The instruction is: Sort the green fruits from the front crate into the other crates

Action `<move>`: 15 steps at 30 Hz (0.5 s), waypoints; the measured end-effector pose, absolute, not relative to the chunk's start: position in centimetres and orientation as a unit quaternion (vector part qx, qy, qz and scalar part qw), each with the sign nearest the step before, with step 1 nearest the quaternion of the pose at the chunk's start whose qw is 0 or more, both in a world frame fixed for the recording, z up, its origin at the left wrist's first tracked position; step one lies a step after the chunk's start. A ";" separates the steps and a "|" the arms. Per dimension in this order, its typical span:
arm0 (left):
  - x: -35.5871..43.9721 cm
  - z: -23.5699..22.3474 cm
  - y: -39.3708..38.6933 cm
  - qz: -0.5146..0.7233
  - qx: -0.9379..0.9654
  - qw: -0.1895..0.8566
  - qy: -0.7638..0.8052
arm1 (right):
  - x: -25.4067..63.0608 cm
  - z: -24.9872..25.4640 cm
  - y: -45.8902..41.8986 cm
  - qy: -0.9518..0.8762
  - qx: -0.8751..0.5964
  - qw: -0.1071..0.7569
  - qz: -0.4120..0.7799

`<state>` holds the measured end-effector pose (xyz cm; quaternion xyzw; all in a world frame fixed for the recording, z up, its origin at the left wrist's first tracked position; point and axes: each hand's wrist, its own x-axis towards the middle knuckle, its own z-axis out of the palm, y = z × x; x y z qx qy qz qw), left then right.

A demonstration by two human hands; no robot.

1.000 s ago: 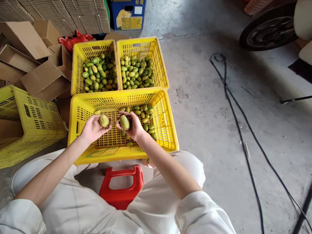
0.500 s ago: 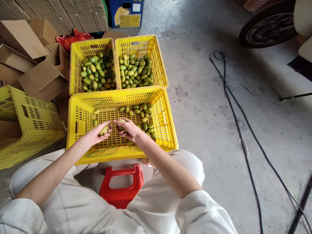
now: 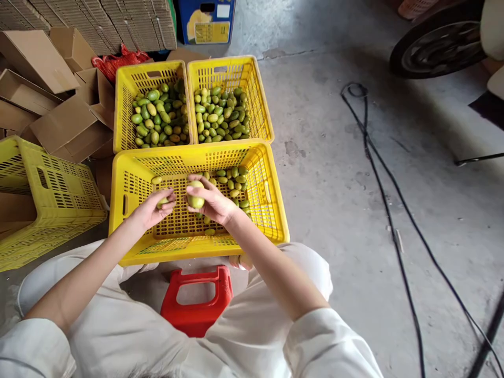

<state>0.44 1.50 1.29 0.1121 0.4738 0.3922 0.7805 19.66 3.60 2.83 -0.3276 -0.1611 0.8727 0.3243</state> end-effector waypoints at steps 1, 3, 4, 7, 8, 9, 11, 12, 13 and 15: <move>0.7 1.0 1.3 0.351 0.101 0.789 0.495 | 19.6 2.5 3.4 -0.165 -0.337 0.270 0.887; 1.3 0.6 0.8 0.271 0.067 0.800 0.532 | 19.4 1.8 3.0 -0.172 -0.358 0.189 0.898; 1.5 0.6 0.7 0.250 0.047 0.803 0.540 | 19.3 1.5 3.0 -0.177 -0.370 0.176 0.895; 1.6 1.2 1.0 0.305 0.009 0.792 0.529 | 19.4 1.2 3.2 -0.206 -0.413 0.239 0.854; 1.4 1.6 1.3 0.349 0.008 0.779 0.520 | 19.5 1.3 3.4 -0.215 -0.420 0.276 0.837; 1.1 2.0 1.7 0.394 0.012 0.764 0.510 | 19.7 1.5 3.6 -0.217 -0.420 0.312 0.824; 0.4 2.9 2.5 0.463 0.036 0.742 0.484 | 20.1 2.1 4.3 -0.194 -0.397 0.374 0.815; 0.0 3.2 2.8 0.484 0.055 0.735 0.472 | 20.4 2.4 4.6 -0.175 -0.377 0.395 0.819; -0.4 3.5 3.0 0.497 0.076 0.730 0.462 | 20.6 2.6 4.9 -0.157 -0.357 0.409 0.825; -1.1 3.8 3.3 0.506 0.118 0.724 0.454 | 20.9 2.9 5.2 -0.141 -0.333 0.422 0.831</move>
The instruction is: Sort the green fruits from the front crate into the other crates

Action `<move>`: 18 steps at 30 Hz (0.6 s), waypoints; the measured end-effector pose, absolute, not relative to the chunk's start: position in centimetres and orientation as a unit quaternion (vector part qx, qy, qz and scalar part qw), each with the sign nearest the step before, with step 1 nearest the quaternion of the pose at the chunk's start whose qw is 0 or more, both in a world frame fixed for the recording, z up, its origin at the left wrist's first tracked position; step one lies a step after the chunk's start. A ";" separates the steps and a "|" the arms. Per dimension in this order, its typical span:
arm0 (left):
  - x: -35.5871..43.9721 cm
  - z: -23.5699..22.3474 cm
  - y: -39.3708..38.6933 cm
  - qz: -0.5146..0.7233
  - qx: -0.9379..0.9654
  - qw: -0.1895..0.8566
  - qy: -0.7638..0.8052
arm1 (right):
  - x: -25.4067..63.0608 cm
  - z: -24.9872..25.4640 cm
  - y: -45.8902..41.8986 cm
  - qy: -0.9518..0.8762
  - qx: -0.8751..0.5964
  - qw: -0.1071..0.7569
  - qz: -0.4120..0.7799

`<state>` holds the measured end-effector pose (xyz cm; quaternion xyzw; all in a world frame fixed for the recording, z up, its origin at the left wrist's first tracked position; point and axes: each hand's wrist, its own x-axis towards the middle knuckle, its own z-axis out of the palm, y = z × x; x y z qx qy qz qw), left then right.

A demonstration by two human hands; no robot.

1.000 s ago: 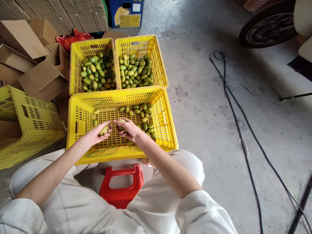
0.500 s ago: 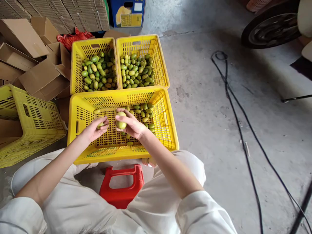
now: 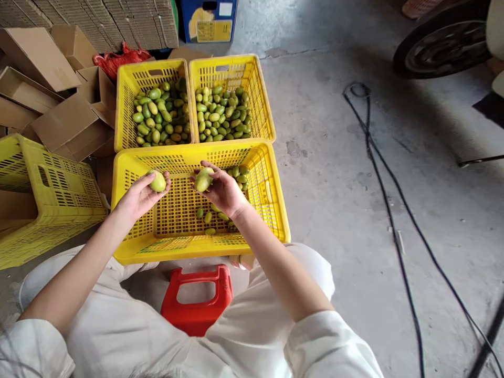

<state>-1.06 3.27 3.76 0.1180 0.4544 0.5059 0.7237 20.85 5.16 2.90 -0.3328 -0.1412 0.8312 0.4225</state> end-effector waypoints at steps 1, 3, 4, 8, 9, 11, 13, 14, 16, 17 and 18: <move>-1.2 3.7 3.2 0.500 0.134 0.725 0.454 | 20.8 2.9 5.1 -0.145 -0.330 0.423 0.832; -1.2 3.2 2.9 0.459 0.159 0.742 0.462 | 20.5 2.6 4.7 -0.160 -0.331 0.398 0.841; -1.1 2.8 2.6 0.421 0.171 0.756 0.471 | 20.2 2.4 4.4 -0.164 -0.330 0.376 0.850; 0.1 1.4 1.7 0.271 0.180 0.796 0.510 | 18.8 1.3 2.7 -0.161 -0.359 0.273 0.878; 0.3 1.3 1.6 0.261 0.163 0.805 0.506 | 18.6 1.0 2.4 -0.165 -0.382 0.262 0.871; 0.5 1.4 1.7 0.295 0.125 0.813 0.486 | 18.5 0.7 2.4 -0.162 -0.417 0.266 0.854; 0.3 1.8 2.0 0.368 0.115 0.801 0.459 | 18.9 0.6 3.0 -0.114 -0.406 0.318 0.849; 0.1 2.0 2.2 0.403 0.123 0.790 0.446 | 19.3 0.6 3.4 -0.076 -0.387 0.359 0.846; -0.2 2.2 2.4 0.443 0.155 0.774 0.425 | 20.0 0.9 4.4 -0.013 -0.349 0.443 0.826; -0.2 2.3 2.4 0.448 0.171 0.771 0.419 | 20.3 1.2 4.8 0.003 -0.338 0.473 0.814; -0.3 2.2 2.4 0.449 0.185 0.768 0.417 | 20.5 1.4 5.1 0.008 -0.331 0.492 0.805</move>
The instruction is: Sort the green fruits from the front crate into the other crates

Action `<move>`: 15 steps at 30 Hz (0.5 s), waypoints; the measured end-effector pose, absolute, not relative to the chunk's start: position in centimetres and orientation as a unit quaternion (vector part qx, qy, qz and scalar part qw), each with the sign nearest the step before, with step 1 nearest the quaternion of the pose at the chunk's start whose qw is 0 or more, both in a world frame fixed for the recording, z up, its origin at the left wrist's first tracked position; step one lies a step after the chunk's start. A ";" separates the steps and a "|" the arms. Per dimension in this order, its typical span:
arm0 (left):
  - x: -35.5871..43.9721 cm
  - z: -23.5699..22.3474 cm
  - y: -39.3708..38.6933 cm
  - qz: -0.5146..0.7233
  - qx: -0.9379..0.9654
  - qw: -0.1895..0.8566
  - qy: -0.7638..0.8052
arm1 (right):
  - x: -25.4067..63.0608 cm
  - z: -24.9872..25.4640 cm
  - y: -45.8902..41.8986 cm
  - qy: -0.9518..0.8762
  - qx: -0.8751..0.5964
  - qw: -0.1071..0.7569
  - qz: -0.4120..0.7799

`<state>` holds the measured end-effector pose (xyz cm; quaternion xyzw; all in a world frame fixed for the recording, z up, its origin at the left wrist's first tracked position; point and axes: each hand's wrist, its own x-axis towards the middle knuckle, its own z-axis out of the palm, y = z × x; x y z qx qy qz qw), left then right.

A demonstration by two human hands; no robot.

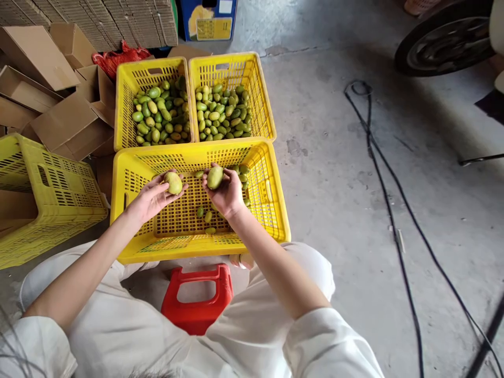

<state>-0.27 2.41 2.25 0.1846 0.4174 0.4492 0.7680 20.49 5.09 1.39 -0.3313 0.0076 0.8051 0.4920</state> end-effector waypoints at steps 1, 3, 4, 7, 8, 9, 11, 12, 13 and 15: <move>-0.3 2.2 2.4 0.449 0.194 0.765 0.418 | 20.6 1.6 5.3 0.005 -0.328 0.500 0.802; -0.3 2.1 2.3 0.440 0.206 0.767 0.420 | 20.5 2.0 5.3 -0.017 -0.322 0.491 0.809; -0.3 2.0 2.2 0.431 0.212 0.771 0.419 | 20.4 2.1 5.1 -0.036 -0.319 0.478 0.818; -0.1 1.8 1.8 0.390 0.234 0.789 0.414 | 19.6 2.0 4.2 -0.125 -0.325 0.407 0.844; 0.1 1.7 1.6 0.377 0.238 0.793 0.416 | 19.3 1.9 3.8 -0.159 -0.337 0.380 0.847; 0.4 1.6 1.3 0.364 0.237 0.796 0.422 | 19.0 1.7 3.5 -0.189 -0.353 0.351 0.847; 1.2 1.2 0.7 0.337 0.215 0.799 0.449 | 18.6 1.4 3.0 -0.228 -0.381 0.297 0.846; 1.6 1.1 0.5 0.323 0.192 0.800 0.467 | 18.5 1.2 2.8 -0.231 -0.388 0.280 0.847; 2.1 1.0 0.2 0.310 0.164 0.800 0.486 | 18.4 1.1 2.8 -0.224 -0.391 0.272 0.850; 2.8 0.9 -0.1 0.300 0.097 0.799 0.512 | 18.5 1.0 3.1 -0.190 -0.389 0.291 0.853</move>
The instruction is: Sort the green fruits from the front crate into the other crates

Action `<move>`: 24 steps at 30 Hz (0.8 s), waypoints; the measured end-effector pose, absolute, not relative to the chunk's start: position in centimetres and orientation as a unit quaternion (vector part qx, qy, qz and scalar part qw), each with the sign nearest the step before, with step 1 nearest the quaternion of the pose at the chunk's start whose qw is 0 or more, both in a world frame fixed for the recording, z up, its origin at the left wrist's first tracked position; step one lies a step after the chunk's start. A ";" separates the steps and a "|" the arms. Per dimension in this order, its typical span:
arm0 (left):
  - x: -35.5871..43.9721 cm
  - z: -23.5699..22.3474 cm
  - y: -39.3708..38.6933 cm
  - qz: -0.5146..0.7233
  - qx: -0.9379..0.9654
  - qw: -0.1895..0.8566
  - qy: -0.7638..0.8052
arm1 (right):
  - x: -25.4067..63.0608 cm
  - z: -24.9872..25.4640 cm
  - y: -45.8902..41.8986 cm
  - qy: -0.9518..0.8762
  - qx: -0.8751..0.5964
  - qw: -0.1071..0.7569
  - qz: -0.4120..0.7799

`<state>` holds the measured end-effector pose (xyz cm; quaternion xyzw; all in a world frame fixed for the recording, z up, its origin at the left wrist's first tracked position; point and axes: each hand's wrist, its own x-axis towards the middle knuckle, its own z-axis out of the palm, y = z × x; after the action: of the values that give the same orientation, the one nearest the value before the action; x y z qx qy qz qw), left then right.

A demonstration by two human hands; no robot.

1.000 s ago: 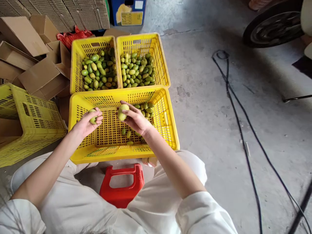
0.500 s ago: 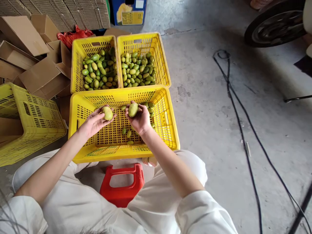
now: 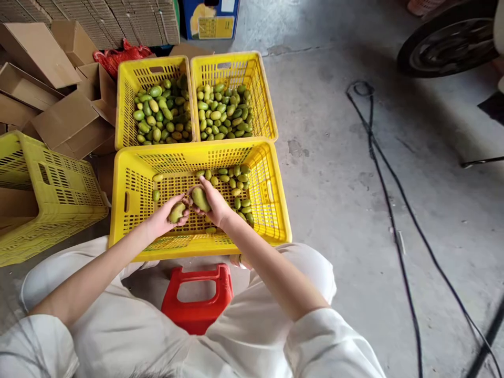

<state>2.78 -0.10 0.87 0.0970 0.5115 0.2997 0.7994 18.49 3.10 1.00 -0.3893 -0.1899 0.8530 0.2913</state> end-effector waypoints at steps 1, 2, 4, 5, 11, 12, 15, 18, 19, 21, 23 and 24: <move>3.0 0.9 -0.1 0.308 0.064 0.796 0.516 | 18.6 1.0 3.3 -0.167 -0.386 0.311 0.852; 3.1 0.9 0.0 0.325 0.039 0.791 0.517 | 18.8 1.0 3.6 -0.144 -0.382 0.331 0.851; 2.9 1.0 0.3 0.388 0.022 0.767 0.510 | 19.2 1.1 4.1 -0.106 -0.380 0.363 0.844; 2.6 1.0 0.6 0.428 0.032 0.750 0.504 | 19.4 1.1 4.4 -0.095 -0.383 0.375 0.839; 1.1 0.4 1.5 0.508 0.142 0.702 0.479 | 19.7 1.0 4.3 -0.080 -0.419 0.351 0.833; 1.1 0.4 1.4 0.486 0.155 0.710 0.485 | 19.5 1.0 4.2 -0.093 -0.425 0.325 0.840; 1.6 0.3 0.6 0.387 0.201 0.747 0.502 | 19.0 1.0 3.5 -0.153 -0.427 0.257 0.853; 2.0 0.6 0.2 0.309 0.210 0.782 0.499 | 18.6 1.0 3.3 -0.176 -0.424 0.248 0.853; 2.0 0.8 0.3 0.303 0.194 0.791 0.494 | 18.6 1.0 3.3 -0.169 -0.421 0.261 0.852; 1.9 1.2 0.8 0.318 0.139 0.803 0.485 | 18.7 0.9 3.7 -0.136 -0.410 0.298 0.851; 1.5 1.7 1.4 0.354 0.089 0.800 0.476 | 19.0 0.9 4.3 -0.097 -0.397 0.336 0.849; 1.2 1.8 1.8 0.374 0.077 0.795 0.471 | 19.1 0.9 4.5 -0.083 -0.393 0.351 0.846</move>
<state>1.22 1.76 1.82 0.0769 0.4707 0.3739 0.7954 19.13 4.48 0.91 -0.3929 -0.0835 0.8460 0.3506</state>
